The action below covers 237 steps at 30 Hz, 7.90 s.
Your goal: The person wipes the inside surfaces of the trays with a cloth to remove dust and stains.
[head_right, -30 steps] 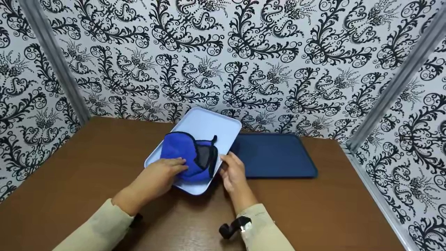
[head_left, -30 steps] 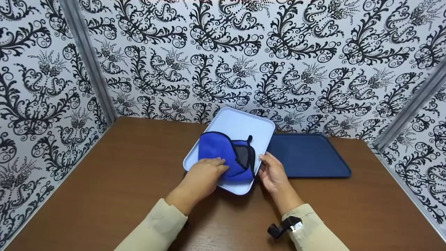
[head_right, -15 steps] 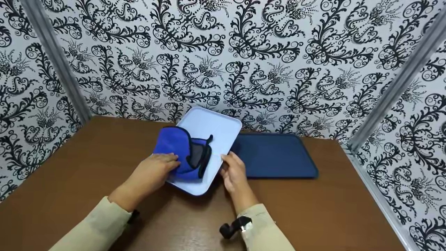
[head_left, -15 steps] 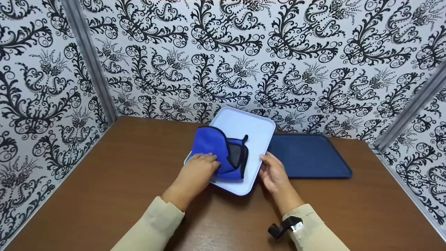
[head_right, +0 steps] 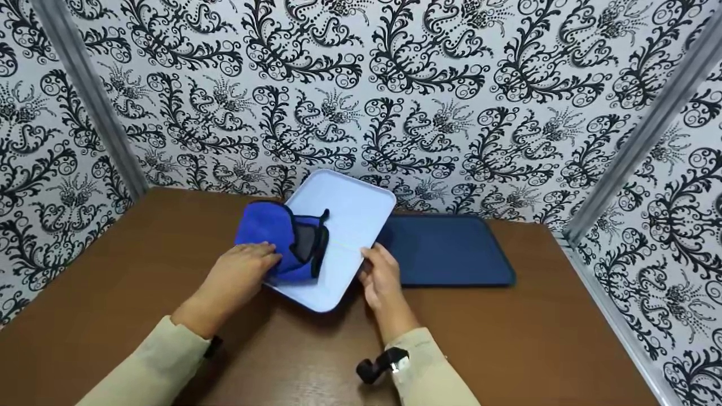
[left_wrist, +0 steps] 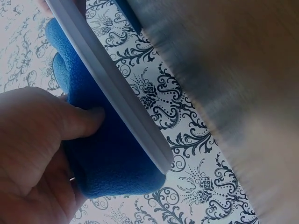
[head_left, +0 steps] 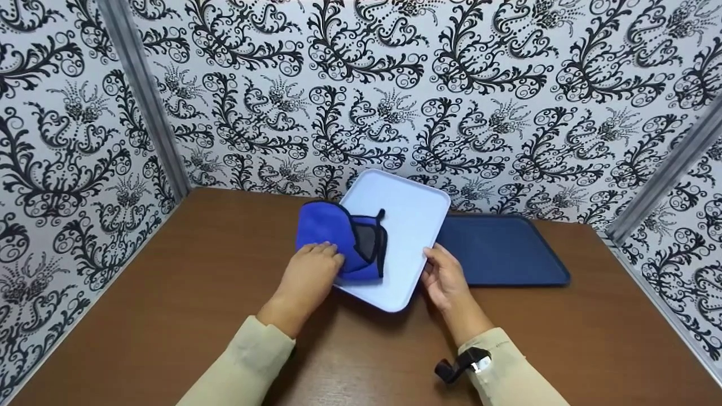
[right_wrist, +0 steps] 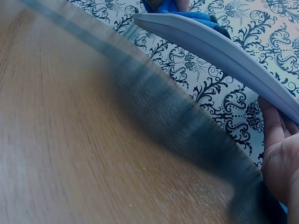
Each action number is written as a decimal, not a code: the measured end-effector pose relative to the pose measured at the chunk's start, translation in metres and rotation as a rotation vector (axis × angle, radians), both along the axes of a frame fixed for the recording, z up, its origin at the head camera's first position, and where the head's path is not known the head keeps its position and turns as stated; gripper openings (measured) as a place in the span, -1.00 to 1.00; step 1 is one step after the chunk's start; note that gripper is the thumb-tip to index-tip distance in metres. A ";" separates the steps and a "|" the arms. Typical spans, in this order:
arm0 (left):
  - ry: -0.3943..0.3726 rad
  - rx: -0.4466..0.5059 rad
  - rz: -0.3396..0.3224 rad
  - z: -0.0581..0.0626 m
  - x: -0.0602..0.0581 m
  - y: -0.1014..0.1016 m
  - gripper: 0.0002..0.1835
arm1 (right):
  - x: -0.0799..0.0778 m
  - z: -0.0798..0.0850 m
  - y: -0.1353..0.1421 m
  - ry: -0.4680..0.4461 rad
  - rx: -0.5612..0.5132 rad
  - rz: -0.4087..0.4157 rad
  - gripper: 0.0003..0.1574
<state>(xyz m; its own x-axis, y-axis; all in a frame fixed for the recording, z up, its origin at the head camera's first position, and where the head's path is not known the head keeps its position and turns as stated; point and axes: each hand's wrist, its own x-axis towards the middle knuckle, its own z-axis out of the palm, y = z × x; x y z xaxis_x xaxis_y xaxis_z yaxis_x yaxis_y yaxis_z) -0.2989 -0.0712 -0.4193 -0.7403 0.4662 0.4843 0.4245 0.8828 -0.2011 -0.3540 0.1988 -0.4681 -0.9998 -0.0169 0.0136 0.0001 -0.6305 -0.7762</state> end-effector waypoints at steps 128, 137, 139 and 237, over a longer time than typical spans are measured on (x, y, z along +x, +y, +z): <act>-0.041 -0.322 -0.203 0.020 -0.048 -0.014 -0.65 | 0.000 -0.003 -0.009 -0.003 0.093 0.043 -0.71; -0.082 -0.194 -0.113 0.014 -0.050 -0.004 -0.64 | 0.001 -0.003 -0.008 0.002 0.084 0.049 -0.71; -0.127 -0.145 -0.080 0.013 -0.049 0.000 -0.63 | 0.000 -0.003 -0.008 0.003 0.088 0.049 -0.71; 0.001 -0.250 -0.091 0.036 -0.083 0.006 -0.69 | 0.002 -0.006 -0.013 0.021 0.160 0.147 -0.51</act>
